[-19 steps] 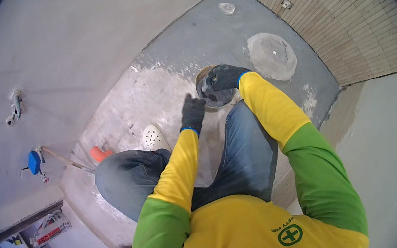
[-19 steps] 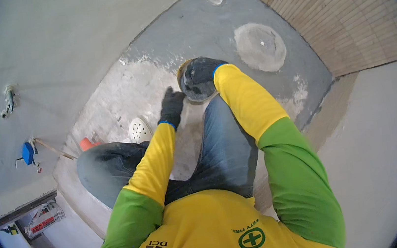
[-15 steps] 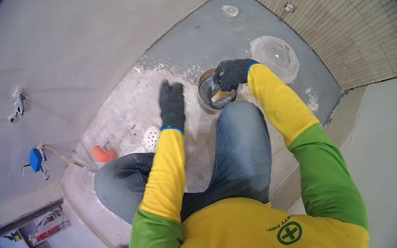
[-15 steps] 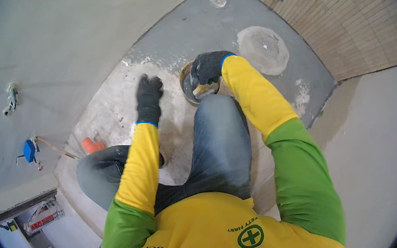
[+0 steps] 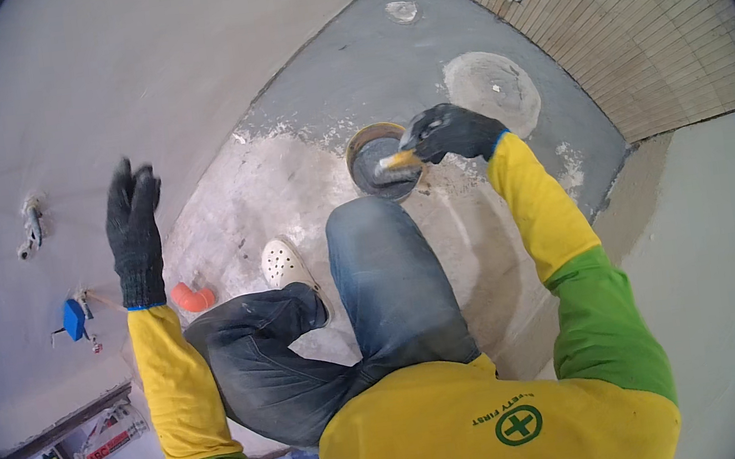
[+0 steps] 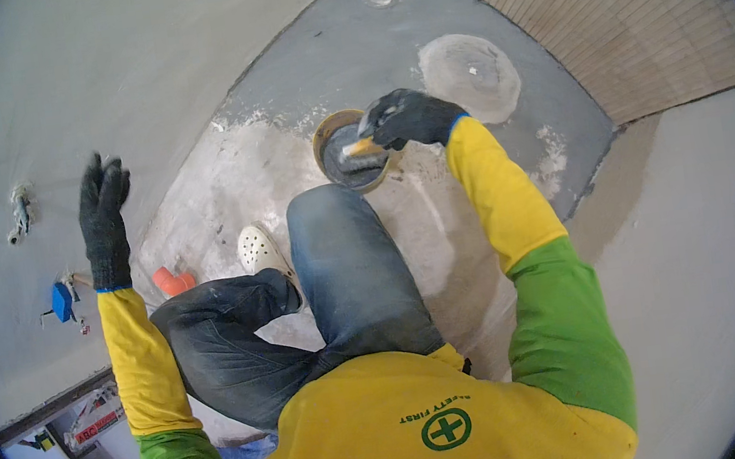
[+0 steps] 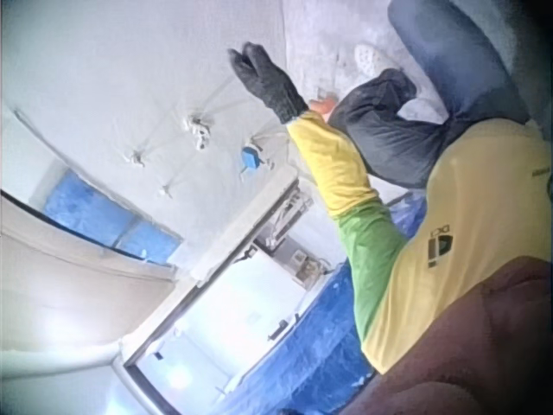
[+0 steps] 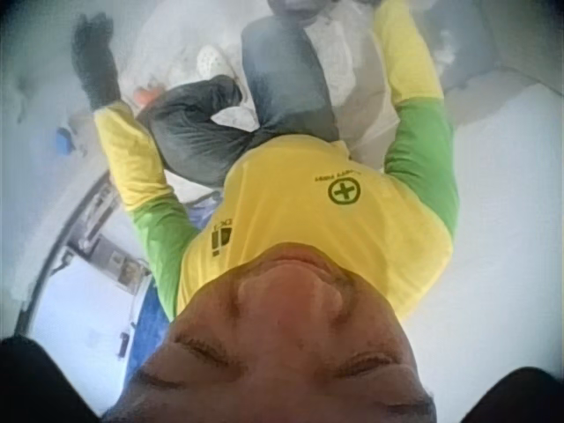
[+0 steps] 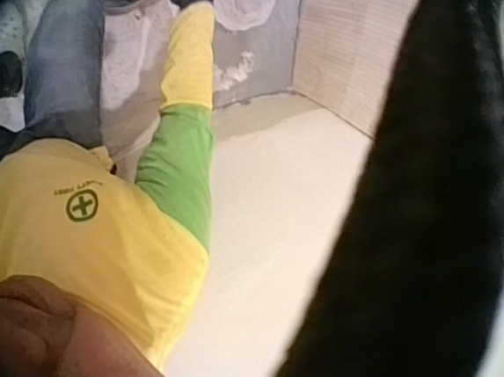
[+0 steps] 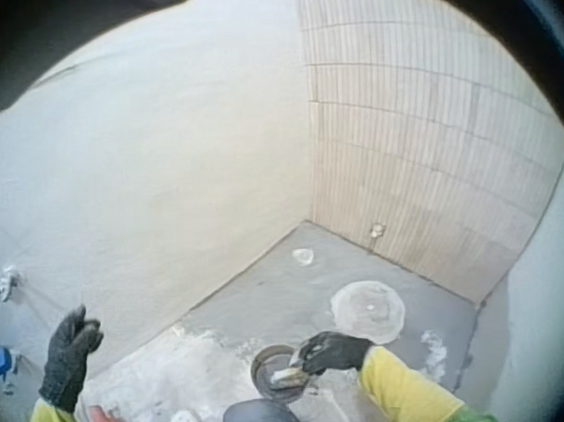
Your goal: Applying grey waterproofing liquid to a bathroom floor and the base of the walls using a brush while kneeling.
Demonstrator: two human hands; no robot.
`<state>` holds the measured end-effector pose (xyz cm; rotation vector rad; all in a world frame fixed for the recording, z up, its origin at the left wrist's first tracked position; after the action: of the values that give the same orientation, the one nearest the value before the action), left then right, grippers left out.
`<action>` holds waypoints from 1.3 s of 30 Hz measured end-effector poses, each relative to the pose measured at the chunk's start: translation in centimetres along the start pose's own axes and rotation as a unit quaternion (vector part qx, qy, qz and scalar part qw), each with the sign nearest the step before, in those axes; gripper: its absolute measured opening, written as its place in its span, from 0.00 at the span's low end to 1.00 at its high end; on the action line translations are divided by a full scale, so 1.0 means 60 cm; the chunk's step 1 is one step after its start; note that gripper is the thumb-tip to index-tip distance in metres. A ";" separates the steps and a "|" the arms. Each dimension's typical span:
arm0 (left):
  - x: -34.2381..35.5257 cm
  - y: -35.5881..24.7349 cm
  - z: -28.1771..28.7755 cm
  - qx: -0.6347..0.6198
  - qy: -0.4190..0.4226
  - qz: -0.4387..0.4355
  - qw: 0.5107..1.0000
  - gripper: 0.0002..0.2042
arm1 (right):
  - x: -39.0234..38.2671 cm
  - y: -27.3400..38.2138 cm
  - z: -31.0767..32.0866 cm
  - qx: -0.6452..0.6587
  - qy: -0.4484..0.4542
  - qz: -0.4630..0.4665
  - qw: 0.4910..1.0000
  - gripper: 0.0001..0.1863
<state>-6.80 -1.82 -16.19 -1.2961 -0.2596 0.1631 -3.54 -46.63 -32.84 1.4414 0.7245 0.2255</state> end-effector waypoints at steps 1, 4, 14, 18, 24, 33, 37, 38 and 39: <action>-0.001 0.044 0.034 0.000 -0.006 0.036 0.999 0.24 | -0.023 0.006 0.012 0.059 -0.036 0.024 0.997 0.14; -0.016 0.077 0.072 -0.001 -0.008 0.234 0.972 0.24 | -0.123 0.010 0.053 0.156 -0.180 0.026 0.971 0.16; -0.005 0.131 0.176 -0.046 -0.013 0.220 0.974 0.23 | -0.417 -0.223 0.243 0.129 -0.469 -0.066 0.871 0.11; 0.017 0.132 0.153 -0.064 0.009 0.229 0.971 0.24 | -0.399 -0.355 0.232 -0.476 -0.510 -0.142 0.702 0.12; 0.009 0.119 0.125 -0.037 0.014 0.226 0.973 0.25 | -0.312 -0.357 0.059 -0.283 -0.442 0.001 0.851 0.12; 0.000 0.117 0.128 -0.026 0.026 0.210 0.977 0.26 | -0.461 -0.383 0.368 -0.617 -0.352 -0.220 0.669 0.14; -0.015 0.106 0.143 -0.020 0.000 0.230 0.973 0.26 | -0.472 -0.341 0.381 -0.265 -0.673 -0.189 0.664 0.18; -0.016 0.109 0.144 -0.021 0.000 0.230 0.973 0.26 | -0.473 -0.335 0.382 -0.243 -0.692 -0.195 0.651 0.19; -0.017 0.110 0.150 -0.021 0.005 0.224 0.974 0.26 | -0.453 -0.319 0.374 -0.242 -0.691 -0.194 0.653 0.19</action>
<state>-10.13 8.00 -20.44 -1.3830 0.0432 0.5370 -16.93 -82.98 -43.28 0.5501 -0.3424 -0.9136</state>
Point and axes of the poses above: each hand's wrist, its own x-axis towards the middle knuckle, its own z-axis out of the back of the hand, y = z × x, the point moved 5 cm from there along x, towards the middle knuckle
